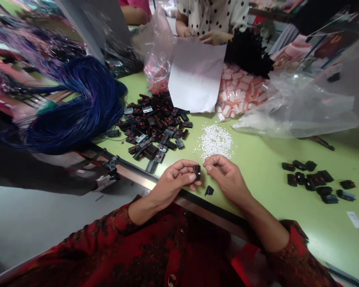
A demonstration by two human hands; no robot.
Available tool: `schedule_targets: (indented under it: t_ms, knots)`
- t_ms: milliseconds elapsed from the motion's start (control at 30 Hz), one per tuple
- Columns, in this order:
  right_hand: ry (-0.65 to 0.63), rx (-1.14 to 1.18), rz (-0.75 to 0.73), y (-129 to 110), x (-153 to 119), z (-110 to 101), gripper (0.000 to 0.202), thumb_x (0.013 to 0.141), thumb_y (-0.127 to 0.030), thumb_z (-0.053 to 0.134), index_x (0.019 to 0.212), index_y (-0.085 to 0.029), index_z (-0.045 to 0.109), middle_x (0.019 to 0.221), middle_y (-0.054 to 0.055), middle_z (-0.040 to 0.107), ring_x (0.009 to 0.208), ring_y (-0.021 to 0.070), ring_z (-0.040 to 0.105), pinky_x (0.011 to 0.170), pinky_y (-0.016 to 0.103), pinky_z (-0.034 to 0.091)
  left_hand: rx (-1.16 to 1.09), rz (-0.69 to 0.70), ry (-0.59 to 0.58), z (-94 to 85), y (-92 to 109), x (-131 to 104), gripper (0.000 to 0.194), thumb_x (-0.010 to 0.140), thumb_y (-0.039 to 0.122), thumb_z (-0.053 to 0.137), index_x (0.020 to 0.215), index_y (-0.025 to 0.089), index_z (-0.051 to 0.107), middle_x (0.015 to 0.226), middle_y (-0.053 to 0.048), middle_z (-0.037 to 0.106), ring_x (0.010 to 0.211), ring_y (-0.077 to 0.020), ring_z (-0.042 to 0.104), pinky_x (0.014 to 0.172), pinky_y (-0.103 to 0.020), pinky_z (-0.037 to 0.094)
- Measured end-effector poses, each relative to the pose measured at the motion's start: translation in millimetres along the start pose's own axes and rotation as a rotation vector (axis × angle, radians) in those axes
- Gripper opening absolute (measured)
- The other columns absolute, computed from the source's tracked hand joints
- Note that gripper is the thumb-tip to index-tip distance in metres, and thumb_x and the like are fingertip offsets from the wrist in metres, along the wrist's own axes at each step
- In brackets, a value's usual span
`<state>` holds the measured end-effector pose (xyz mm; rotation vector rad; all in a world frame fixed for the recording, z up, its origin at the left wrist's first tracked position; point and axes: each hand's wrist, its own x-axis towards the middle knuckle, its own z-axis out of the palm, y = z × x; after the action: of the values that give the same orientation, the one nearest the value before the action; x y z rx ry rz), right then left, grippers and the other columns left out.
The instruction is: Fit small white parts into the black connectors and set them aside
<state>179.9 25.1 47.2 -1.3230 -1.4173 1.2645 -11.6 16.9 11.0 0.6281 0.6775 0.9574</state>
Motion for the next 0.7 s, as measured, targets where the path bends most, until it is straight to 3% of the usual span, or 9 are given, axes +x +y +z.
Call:
schedule_targets:
  t_ms: [133, 400, 700]
  knots:
    - [0.075, 0.096, 0.007, 1.7, -2.6, 5.1, 0.014, 0.084, -0.029, 0.074, 0.082, -0.023, 0.062, 0.084, 0.001, 0.069, 0.077, 0.0148, 0.062, 0.077, 0.031, 0.054, -0.011, -0.003, 0.001, 2.1, -1.1, 0.4, 0.040, 0.076, 0.028, 0.088, 0.106, 0.012, 0.067, 0.087, -0.004, 0.070, 0.075, -0.0157, 0.074, 0.062, -0.022, 0.057]
    - [0.119, 0.236, 0.053, 1.4, -7.8, 12.6, 0.036, 0.080, -0.031, 0.078, 0.106, -0.027, 0.055, 0.083, -0.001, 0.074, 0.076, 0.0168, 0.070, 0.076, 0.034, 0.060, -0.029, -0.005, 0.006, 5.5, -2.3, 1.0, 0.042, 0.075, 0.028, 0.089, 0.106, 0.012, 0.066, 0.087, -0.004, 0.071, 0.074, -0.0155, 0.074, 0.061, -0.023, 0.057]
    - [0.125, 0.178, 0.041, 8.0, -9.1, 13.8, 0.036, 0.082, -0.033, 0.078, 0.111, -0.026, 0.057, 0.089, 0.002, 0.075, 0.081, 0.0195, 0.073, 0.077, 0.037, 0.062, -0.042, 0.000, 0.013, 7.6, -4.4, 1.4, 0.040, 0.076, 0.028, 0.088, 0.106, 0.012, 0.065, 0.087, -0.004, 0.070, 0.075, -0.0160, 0.074, 0.062, -0.024, 0.057]
